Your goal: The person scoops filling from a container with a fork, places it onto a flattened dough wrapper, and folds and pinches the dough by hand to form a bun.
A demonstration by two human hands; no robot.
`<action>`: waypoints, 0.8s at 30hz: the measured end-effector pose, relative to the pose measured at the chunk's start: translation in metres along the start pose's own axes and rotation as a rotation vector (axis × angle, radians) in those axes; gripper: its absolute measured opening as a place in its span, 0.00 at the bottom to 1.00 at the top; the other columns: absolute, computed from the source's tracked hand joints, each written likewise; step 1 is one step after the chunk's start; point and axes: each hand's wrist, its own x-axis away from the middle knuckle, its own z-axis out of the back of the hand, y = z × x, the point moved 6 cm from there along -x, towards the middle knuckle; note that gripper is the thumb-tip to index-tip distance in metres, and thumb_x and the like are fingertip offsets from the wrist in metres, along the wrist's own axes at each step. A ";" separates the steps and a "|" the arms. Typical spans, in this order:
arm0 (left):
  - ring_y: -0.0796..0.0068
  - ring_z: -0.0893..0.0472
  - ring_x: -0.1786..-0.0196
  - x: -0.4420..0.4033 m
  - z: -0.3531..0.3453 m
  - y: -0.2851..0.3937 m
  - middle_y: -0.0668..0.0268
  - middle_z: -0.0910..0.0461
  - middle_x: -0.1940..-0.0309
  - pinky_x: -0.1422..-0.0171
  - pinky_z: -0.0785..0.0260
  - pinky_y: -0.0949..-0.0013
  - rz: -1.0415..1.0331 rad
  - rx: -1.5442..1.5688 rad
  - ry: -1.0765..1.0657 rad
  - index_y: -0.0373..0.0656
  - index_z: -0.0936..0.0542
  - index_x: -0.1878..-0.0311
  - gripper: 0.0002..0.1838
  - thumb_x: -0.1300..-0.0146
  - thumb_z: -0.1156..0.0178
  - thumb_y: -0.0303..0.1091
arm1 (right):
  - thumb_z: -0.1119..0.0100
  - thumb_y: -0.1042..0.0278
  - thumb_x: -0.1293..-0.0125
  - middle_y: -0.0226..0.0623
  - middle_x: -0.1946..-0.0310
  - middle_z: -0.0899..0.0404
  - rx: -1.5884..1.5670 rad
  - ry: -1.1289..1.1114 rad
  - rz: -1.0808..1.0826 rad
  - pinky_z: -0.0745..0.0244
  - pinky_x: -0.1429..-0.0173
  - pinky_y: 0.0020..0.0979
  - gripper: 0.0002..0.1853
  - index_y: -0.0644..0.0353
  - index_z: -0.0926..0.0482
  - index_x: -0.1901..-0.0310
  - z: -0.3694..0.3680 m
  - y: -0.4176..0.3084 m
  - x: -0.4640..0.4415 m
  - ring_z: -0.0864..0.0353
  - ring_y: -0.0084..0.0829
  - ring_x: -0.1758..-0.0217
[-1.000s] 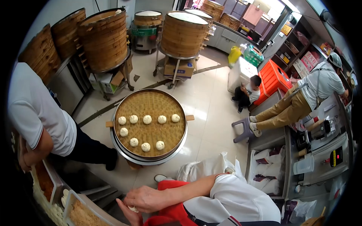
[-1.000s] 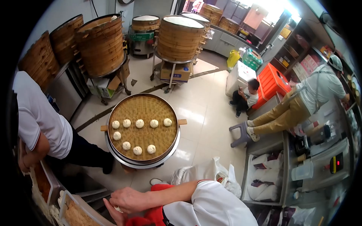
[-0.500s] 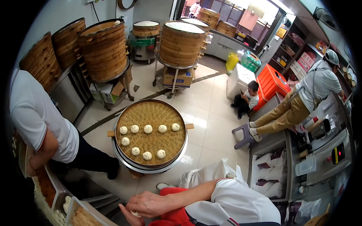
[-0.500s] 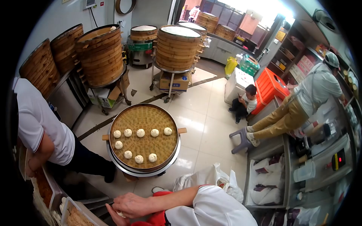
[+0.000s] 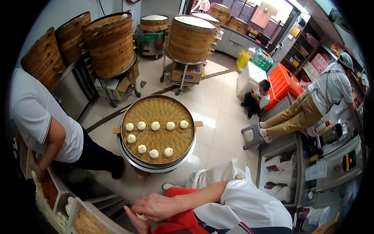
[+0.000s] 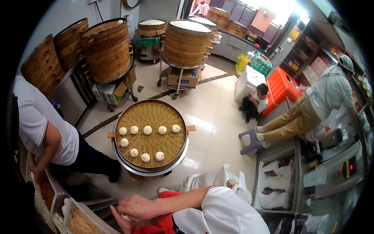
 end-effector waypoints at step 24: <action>0.76 0.22 0.58 0.013 -0.022 0.013 0.71 0.22 0.65 0.52 0.31 0.70 0.099 0.117 0.061 0.45 0.21 0.64 0.35 0.23 0.67 0.66 | 0.36 0.71 0.48 0.43 0.64 0.24 0.036 -0.026 -0.015 0.24 0.60 0.44 0.17 0.63 0.27 0.56 -0.006 0.002 0.001 0.20 0.48 0.60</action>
